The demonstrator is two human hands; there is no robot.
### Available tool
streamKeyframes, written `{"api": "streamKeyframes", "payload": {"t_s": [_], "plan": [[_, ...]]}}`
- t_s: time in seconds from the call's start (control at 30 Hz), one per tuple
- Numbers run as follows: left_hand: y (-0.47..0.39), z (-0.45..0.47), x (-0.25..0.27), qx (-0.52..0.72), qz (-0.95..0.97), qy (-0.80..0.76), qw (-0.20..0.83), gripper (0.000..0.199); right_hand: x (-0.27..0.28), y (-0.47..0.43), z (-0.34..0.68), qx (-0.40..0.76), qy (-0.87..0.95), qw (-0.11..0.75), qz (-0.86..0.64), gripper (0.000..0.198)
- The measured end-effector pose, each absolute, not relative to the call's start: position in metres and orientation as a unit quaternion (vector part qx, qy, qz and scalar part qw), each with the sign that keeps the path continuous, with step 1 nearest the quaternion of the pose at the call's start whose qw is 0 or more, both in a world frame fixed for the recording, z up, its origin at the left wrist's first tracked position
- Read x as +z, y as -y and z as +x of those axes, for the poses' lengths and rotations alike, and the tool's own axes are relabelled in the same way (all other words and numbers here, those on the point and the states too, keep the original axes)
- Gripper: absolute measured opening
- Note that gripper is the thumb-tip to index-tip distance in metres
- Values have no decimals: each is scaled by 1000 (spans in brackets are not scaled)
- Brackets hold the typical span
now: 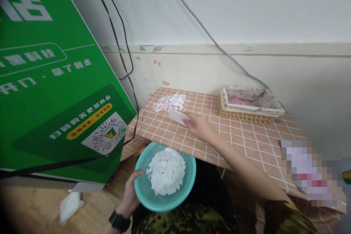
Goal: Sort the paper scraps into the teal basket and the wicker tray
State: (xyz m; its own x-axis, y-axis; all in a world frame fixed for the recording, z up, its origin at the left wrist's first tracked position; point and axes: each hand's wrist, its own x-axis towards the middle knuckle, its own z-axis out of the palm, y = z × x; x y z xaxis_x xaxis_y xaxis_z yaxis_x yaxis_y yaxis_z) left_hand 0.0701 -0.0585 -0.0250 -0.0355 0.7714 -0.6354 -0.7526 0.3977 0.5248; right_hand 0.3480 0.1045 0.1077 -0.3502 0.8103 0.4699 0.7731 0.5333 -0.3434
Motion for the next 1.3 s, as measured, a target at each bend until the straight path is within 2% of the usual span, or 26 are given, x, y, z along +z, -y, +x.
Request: {"api": "streamKeyframes", "payload": {"t_s": [0.1,0.2,0.5,0.8,0.93,1.13,1.3], "plan": [[60,65,-31,544,11,-468,696,18,110,-161,352,-23,753,296,-587,35],[61,56,-42,540,11,-486,687,14,104,-191,351,-13,734,260,-627,33],[65,43,-80,558,-18,-519,647,12,88,-190,356,63,780,318,-535,32],[61,50,-83,550,0,-484,680,18,87,-191,358,110,786,341,-504,31],[62,49,-84,560,11,-494,665,19,89,-189,357,150,807,331,-465,28],[60,49,-82,564,7,-530,634,10,93,-189,360,160,804,339,-463,27],[60,49,-80,561,10,-521,643,14,96,-192,365,201,800,318,-468,26]]}}
